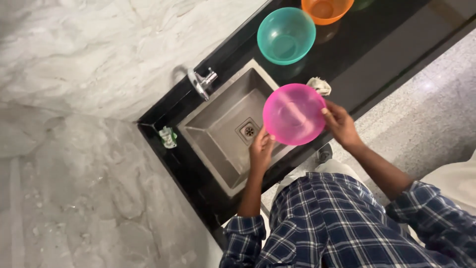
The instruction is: Washing several plastic bowls in a sink using water and a cloth.
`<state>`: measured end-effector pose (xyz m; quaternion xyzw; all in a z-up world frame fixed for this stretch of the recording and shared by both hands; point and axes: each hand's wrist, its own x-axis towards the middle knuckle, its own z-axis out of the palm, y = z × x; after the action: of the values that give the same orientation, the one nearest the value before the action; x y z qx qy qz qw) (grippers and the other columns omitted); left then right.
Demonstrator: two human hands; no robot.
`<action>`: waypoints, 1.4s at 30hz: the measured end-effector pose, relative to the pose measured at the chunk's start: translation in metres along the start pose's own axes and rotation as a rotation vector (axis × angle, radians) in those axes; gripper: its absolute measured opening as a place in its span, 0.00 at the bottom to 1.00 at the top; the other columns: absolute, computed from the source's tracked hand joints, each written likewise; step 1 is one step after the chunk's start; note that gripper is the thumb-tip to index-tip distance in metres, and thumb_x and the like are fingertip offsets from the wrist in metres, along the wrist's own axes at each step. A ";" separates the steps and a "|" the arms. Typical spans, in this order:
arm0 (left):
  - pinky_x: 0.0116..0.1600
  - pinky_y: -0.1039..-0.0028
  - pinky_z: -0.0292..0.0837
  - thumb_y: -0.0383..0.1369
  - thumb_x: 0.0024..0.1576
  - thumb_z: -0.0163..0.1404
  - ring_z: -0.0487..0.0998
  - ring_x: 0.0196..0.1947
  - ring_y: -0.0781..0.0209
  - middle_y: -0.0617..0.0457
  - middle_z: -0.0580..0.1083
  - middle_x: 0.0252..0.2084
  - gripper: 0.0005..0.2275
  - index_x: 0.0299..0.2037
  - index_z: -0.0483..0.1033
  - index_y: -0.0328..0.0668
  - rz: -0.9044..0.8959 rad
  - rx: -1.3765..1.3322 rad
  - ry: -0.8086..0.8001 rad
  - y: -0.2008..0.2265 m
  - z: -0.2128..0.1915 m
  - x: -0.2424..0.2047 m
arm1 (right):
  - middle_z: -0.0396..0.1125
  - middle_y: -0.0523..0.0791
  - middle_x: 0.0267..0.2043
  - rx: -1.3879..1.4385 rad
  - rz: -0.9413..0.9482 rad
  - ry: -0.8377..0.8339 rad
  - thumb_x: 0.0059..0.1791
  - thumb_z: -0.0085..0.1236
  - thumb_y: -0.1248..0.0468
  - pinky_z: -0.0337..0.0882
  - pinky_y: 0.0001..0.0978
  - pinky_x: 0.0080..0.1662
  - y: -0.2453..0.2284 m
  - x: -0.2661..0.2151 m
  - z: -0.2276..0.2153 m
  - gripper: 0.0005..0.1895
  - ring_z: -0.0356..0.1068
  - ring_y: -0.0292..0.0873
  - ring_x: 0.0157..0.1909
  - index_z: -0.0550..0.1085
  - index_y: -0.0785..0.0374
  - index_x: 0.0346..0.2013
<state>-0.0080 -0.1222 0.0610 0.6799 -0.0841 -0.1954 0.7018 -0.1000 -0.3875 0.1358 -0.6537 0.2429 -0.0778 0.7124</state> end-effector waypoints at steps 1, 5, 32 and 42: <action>0.60 0.68 0.75 0.35 0.64 0.54 0.79 0.56 0.57 0.41 0.75 0.60 0.27 0.72 0.62 0.33 -0.017 -0.073 -0.065 -0.013 0.017 0.006 | 0.71 0.48 0.53 -0.007 0.011 0.045 0.59 0.48 0.55 0.76 0.30 0.46 -0.003 0.003 -0.015 0.26 0.72 0.38 0.48 0.66 0.64 0.69; 0.64 0.66 0.72 0.35 0.63 0.55 0.73 0.63 0.53 0.39 0.66 0.68 0.32 0.75 0.55 0.34 -0.035 -0.219 -0.204 -0.007 0.082 0.038 | 0.72 0.47 0.53 -0.014 -0.038 0.156 0.60 0.47 0.55 0.77 0.30 0.43 -0.022 0.021 -0.067 0.26 0.73 0.38 0.46 0.67 0.65 0.69; 0.61 0.58 0.68 0.49 0.61 0.50 0.67 0.66 0.54 0.45 0.64 0.70 0.32 0.73 0.55 0.49 -0.356 -0.243 -0.048 -0.057 0.321 0.167 | 0.71 0.42 0.46 -0.185 0.145 0.042 0.61 0.53 0.53 0.75 0.26 0.40 0.049 0.224 -0.307 0.22 0.70 0.34 0.42 0.73 0.63 0.65; 0.43 0.75 0.73 0.44 0.64 0.54 0.75 0.43 0.66 0.48 0.74 0.55 0.28 0.71 0.61 0.39 -0.147 -0.238 0.046 -0.131 0.312 0.193 | 0.71 0.45 0.51 -0.099 0.140 -0.027 0.60 0.54 0.54 0.78 0.29 0.45 0.056 0.234 -0.311 0.24 0.72 0.37 0.49 0.72 0.66 0.65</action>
<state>0.0268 -0.4844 -0.0777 0.6004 0.0057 -0.2394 0.7630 -0.0472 -0.7587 0.0158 -0.6706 0.2816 -0.0070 0.6862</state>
